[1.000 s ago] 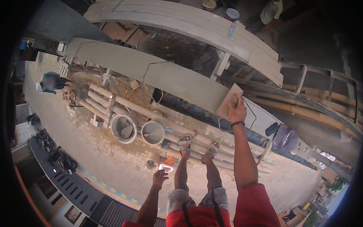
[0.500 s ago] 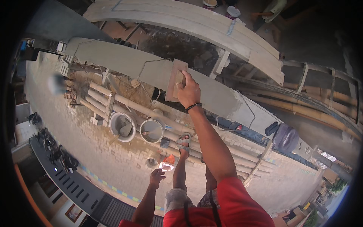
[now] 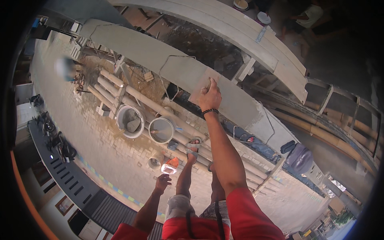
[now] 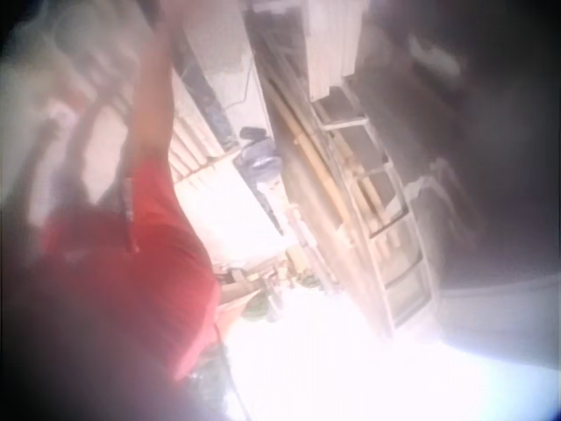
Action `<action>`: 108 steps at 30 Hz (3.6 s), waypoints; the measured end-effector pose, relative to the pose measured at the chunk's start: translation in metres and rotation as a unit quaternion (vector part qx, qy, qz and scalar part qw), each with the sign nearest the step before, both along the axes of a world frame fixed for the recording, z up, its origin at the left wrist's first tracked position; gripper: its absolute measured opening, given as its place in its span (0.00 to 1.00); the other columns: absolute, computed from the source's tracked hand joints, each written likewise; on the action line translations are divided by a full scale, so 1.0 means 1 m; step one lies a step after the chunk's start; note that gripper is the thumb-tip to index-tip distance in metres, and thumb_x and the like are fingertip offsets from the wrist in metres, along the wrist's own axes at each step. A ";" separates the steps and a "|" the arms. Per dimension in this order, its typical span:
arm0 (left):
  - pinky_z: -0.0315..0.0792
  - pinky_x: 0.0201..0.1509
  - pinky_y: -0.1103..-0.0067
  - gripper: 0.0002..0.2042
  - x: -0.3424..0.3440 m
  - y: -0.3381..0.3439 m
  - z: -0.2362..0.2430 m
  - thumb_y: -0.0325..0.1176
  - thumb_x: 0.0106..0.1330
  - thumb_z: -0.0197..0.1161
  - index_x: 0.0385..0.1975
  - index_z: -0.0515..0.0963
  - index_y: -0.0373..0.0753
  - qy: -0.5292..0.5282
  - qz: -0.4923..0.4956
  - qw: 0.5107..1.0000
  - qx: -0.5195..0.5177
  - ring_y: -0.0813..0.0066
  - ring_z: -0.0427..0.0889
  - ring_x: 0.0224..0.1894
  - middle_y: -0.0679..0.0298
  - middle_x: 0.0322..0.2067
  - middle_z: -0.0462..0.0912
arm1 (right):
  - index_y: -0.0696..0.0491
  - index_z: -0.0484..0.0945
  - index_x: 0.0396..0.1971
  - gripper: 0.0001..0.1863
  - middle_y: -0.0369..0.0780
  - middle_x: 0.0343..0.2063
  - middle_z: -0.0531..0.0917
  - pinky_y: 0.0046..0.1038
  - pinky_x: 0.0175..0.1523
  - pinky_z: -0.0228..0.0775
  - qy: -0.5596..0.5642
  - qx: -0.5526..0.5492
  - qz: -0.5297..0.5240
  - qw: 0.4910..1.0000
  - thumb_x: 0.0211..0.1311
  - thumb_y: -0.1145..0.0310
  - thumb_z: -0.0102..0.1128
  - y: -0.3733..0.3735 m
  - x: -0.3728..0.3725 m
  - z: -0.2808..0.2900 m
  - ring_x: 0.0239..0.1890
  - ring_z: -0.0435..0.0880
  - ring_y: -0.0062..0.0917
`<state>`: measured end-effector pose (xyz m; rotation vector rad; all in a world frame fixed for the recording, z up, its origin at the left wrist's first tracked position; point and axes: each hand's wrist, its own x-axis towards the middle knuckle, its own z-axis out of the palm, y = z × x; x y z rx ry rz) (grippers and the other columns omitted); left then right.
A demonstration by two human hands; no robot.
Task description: The person applies plaster to a curved wall section using a trowel and a brush. They repeatedly scoop plaster from a bucket, spread it on the surface, and smooth it with the trowel while standing on scaffolding.
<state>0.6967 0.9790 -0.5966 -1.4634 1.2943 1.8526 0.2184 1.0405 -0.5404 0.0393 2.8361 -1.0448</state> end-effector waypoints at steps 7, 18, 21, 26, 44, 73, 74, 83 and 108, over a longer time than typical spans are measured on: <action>0.77 0.34 0.78 0.14 -0.018 0.000 0.007 0.32 0.64 0.53 0.44 0.69 0.28 0.022 0.017 0.999 -0.024 0.72 0.78 0.36 0.57 0.33 0.76 | 0.58 0.60 0.58 0.30 0.48 0.44 0.76 0.29 0.49 0.70 -0.111 -0.398 -0.033 0.910 0.54 0.72 0.57 0.030 -0.013 0.054 0.47 0.77 0.29; 0.77 0.34 0.77 0.15 -0.008 0.020 0.000 0.32 0.64 0.52 0.45 0.69 0.26 0.019 0.032 0.999 0.038 0.71 0.79 0.35 0.55 0.33 0.77 | 0.61 0.65 0.53 0.24 0.43 0.46 0.76 0.33 0.55 0.67 -0.406 -0.696 -0.281 0.521 0.55 0.70 0.47 0.193 0.190 0.014 0.48 0.76 0.32; 0.77 0.34 0.77 0.15 -0.012 0.015 0.003 0.32 0.64 0.52 0.45 0.69 0.26 0.013 0.008 1.000 0.018 0.70 0.79 0.35 0.54 0.33 0.77 | 0.59 0.71 0.47 0.18 0.42 0.44 0.78 0.33 0.54 0.66 -0.365 -0.763 -0.326 0.422 0.56 0.70 0.46 0.182 0.198 -0.029 0.48 0.76 0.32; 0.77 0.34 0.77 0.15 -0.025 0.002 0.013 0.31 0.64 0.52 0.45 0.69 0.26 0.007 -0.016 1.000 -0.024 0.70 0.79 0.35 0.54 0.33 0.77 | 0.53 0.74 0.41 0.14 0.38 0.42 0.79 0.34 0.54 0.65 -0.283 -0.796 -0.371 0.385 0.57 0.66 0.46 0.131 0.179 -0.052 0.47 0.76 0.31; 0.77 0.34 0.77 0.13 -0.016 -0.015 0.013 0.32 0.64 0.54 0.44 0.70 0.30 0.038 0.024 0.999 0.010 0.71 0.79 0.35 0.58 0.31 0.77 | 0.54 0.75 0.41 0.16 0.41 0.42 0.79 0.35 0.55 0.65 -0.249 -0.835 -0.352 0.342 0.57 0.63 0.47 0.091 0.171 -0.013 0.47 0.76 0.32; 0.77 0.34 0.77 0.12 -0.024 -0.016 0.017 0.30 0.64 0.53 0.43 0.70 0.29 0.024 0.000 1.000 -0.008 0.71 0.79 0.34 0.56 0.31 0.77 | 0.55 0.65 0.55 0.25 0.39 0.48 0.75 0.32 0.55 0.67 -0.178 -0.785 -0.184 0.563 0.57 0.69 0.54 0.083 0.110 0.024 0.50 0.74 0.29; 0.77 0.34 0.77 0.12 -0.025 -0.015 0.016 0.30 0.64 0.53 0.43 0.70 0.30 0.019 -0.003 1.000 -0.006 0.71 0.79 0.34 0.56 0.31 0.77 | 0.55 0.62 0.57 0.27 0.39 0.48 0.74 0.30 0.54 0.68 -0.174 -0.725 -0.195 0.637 0.55 0.73 0.54 0.101 0.103 0.036 0.49 0.75 0.26; 0.77 0.34 0.76 0.13 -0.016 -0.010 0.007 0.32 0.63 0.55 0.43 0.70 0.31 0.062 0.035 0.997 0.032 0.70 0.79 0.35 0.57 0.32 0.77 | 0.54 0.64 0.55 0.34 0.47 0.47 0.73 0.33 0.53 0.65 0.080 -0.081 -0.087 0.990 0.43 0.76 0.62 0.132 0.077 0.024 0.47 0.73 0.39; 0.77 0.34 0.78 0.13 -0.044 -0.014 0.029 0.32 0.63 0.55 0.43 0.71 0.31 0.027 -0.015 0.999 -0.023 0.71 0.79 0.34 0.57 0.31 0.77 | 0.50 0.60 0.58 0.36 0.49 0.38 0.67 0.41 0.50 0.64 -0.064 0.052 0.013 0.997 0.44 0.77 0.58 0.146 0.169 0.026 0.46 0.68 0.45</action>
